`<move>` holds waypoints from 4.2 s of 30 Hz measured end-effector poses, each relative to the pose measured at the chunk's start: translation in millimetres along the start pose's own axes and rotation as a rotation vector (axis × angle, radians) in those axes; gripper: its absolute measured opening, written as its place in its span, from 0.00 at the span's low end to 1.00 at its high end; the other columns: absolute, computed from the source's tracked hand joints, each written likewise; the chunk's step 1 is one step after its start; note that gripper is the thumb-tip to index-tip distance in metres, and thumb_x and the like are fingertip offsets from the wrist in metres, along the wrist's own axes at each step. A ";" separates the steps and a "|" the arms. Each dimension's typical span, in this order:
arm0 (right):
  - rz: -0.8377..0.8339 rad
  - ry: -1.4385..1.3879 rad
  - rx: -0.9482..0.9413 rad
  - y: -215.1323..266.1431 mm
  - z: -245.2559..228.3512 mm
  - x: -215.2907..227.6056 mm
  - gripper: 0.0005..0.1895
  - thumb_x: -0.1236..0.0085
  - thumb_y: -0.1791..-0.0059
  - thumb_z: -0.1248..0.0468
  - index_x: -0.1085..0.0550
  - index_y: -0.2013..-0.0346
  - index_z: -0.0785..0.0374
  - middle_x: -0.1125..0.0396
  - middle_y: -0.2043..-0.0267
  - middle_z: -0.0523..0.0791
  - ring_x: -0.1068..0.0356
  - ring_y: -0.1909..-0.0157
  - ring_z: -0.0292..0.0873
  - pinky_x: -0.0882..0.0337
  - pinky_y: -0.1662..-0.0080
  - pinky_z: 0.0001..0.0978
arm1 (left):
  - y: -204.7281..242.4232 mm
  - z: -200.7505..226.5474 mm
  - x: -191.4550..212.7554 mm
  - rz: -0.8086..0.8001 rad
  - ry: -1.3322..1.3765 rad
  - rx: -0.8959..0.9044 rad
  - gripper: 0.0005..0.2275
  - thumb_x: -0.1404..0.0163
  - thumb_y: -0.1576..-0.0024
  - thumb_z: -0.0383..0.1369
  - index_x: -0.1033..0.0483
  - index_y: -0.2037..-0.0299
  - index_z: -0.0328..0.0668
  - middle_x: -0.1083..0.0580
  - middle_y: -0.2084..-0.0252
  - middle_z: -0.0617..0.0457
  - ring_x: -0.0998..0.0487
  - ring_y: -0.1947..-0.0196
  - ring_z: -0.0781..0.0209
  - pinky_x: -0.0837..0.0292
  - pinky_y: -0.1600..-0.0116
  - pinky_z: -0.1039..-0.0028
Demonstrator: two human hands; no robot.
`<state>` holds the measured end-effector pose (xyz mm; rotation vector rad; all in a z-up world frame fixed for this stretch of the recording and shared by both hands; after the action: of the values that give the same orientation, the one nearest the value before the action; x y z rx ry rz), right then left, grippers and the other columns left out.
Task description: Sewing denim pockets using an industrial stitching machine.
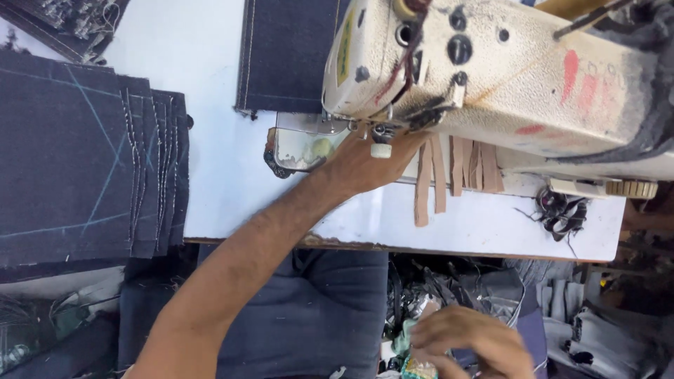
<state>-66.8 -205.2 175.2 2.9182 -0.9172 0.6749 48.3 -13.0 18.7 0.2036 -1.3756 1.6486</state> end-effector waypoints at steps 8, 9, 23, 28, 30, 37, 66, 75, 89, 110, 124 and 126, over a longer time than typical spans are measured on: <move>0.158 0.199 -0.568 -80.5 84.2 -45.1 0.05 0.39 0.51 0.70 0.20 0.62 0.68 0.23 0.69 0.50 0.27 0.71 0.39 0.27 0.66 0.32 | 42.6 27.7 136.7 0.058 0.386 0.374 0.15 0.53 0.32 0.28 0.29 0.36 0.40 0.27 0.38 0.43 0.28 0.35 0.48 0.33 0.28 0.52; 0.213 0.204 -0.348 -100.5 84.7 -48.2 0.05 0.42 0.52 0.71 0.22 0.61 0.69 0.23 0.65 0.47 0.25 0.64 0.36 0.25 0.61 0.27 | 57.2 28.7 153.1 0.113 0.343 0.397 0.14 0.54 0.32 0.28 0.30 0.36 0.40 0.26 0.37 0.46 0.28 0.31 0.51 0.34 0.23 0.54; 0.254 0.277 -0.397 -175.0 103.2 -66.6 0.13 0.41 0.48 0.67 0.26 0.50 0.70 0.26 0.60 0.50 0.24 0.63 0.39 0.23 0.62 0.31 | 97.3 20.7 161.7 -0.289 -0.076 0.277 0.16 0.49 0.40 0.31 0.24 0.41 0.46 0.26 0.40 0.54 0.33 0.32 0.55 0.46 0.25 0.53; 0.402 0.349 -0.179 -128.8 92.3 -72.9 0.17 0.39 0.46 0.66 0.28 0.45 0.69 0.28 0.49 0.53 0.25 0.52 0.43 0.22 0.55 0.34 | 96.2 16.4 162.9 -0.281 -0.079 0.307 0.17 0.48 0.42 0.31 0.23 0.42 0.46 0.26 0.40 0.55 0.33 0.32 0.56 0.47 0.24 0.52; 0.286 0.583 0.066 -125.6 70.6 -88.8 0.20 0.37 0.48 0.67 0.27 0.43 0.67 0.30 0.42 0.53 0.30 0.40 0.50 0.29 0.41 0.42 | 96.8 14.8 163.1 -0.298 -0.070 0.312 0.16 0.49 0.41 0.30 0.23 0.42 0.45 0.26 0.39 0.54 0.33 0.32 0.56 0.46 0.24 0.54; 0.060 0.805 0.140 -126.7 63.9 -115.7 0.24 0.40 0.48 0.66 0.27 0.37 0.67 0.33 0.33 0.50 0.38 0.29 0.55 0.42 0.32 0.50 | 110.6 1.1 206.8 -0.234 -0.033 0.376 0.13 0.51 0.38 0.30 0.22 0.43 0.44 0.27 0.38 0.53 0.33 0.30 0.55 0.46 0.22 0.52; -0.013 0.908 -0.045 -111.0 95.2 -111.1 0.28 0.49 0.48 0.50 0.34 0.40 0.67 0.40 0.30 0.57 0.48 0.25 0.57 0.51 0.29 0.54 | 81.9 23.8 382.4 0.238 0.241 0.801 0.11 0.45 0.37 0.26 0.30 0.47 0.33 0.23 0.70 0.56 0.33 0.80 0.77 0.43 0.77 0.78; -0.079 0.886 0.031 -111.0 90.1 -109.8 0.33 0.50 0.48 0.46 0.32 0.36 0.65 0.40 0.30 0.54 0.48 0.25 0.58 0.49 0.32 0.58 | 97.2 6.4 236.7 -0.081 -0.268 0.607 0.25 0.43 0.43 0.28 0.34 0.35 0.37 0.29 0.54 0.45 0.29 0.52 0.51 0.28 0.44 0.60; -0.067 0.836 0.018 -117.1 89.9 -105.5 0.36 0.47 0.51 0.46 0.34 0.37 0.70 0.41 0.31 0.59 0.47 0.27 0.61 0.49 0.33 0.58 | 54.6 -43.8 185.8 -0.473 -0.121 0.258 0.10 0.45 0.39 0.34 0.24 0.49 0.42 0.25 0.51 0.47 0.27 0.43 0.49 0.40 0.27 0.54; -0.031 0.599 -0.069 -106.3 114.2 -98.5 0.17 0.47 0.50 0.59 0.23 0.48 0.59 0.27 0.44 0.46 0.33 0.37 0.45 0.51 0.31 0.55 | 43.5 -28.8 168.4 -0.279 -0.241 0.070 0.09 0.46 0.39 0.31 0.17 0.52 0.44 0.25 0.55 0.57 0.29 0.51 0.62 0.31 0.44 0.69; 0.036 0.709 -0.225 -66.5 188.0 -99.2 0.21 0.47 0.48 0.68 0.27 0.39 0.59 0.30 0.41 0.40 0.39 0.34 0.46 0.49 0.33 0.46 | 44.3 -41.3 161.9 -0.261 -0.202 0.109 0.07 0.44 0.39 0.32 0.15 0.55 0.46 0.26 0.59 0.58 0.28 0.52 0.62 0.29 0.45 0.67; 0.064 0.665 -0.256 -59.8 198.2 -98.1 0.21 0.48 0.48 0.67 0.27 0.39 0.59 0.30 0.40 0.41 0.39 0.34 0.46 0.48 0.33 0.46 | 43.1 -42.1 163.7 -0.245 -0.188 0.114 0.07 0.44 0.39 0.32 0.15 0.54 0.45 0.25 0.57 0.58 0.29 0.52 0.62 0.31 0.49 0.68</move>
<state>-27.3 -129.1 -37.2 2.2046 -0.9144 1.3024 -53.7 114.5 79.9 0.5833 -1.3358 1.5320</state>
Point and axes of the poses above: each hand's wrist, its own y-axis away from the middle knuckle, its own x-axis out of the back of the hand, z = x × y, the point moved 6 cm from there along -y, towards the middle knuckle
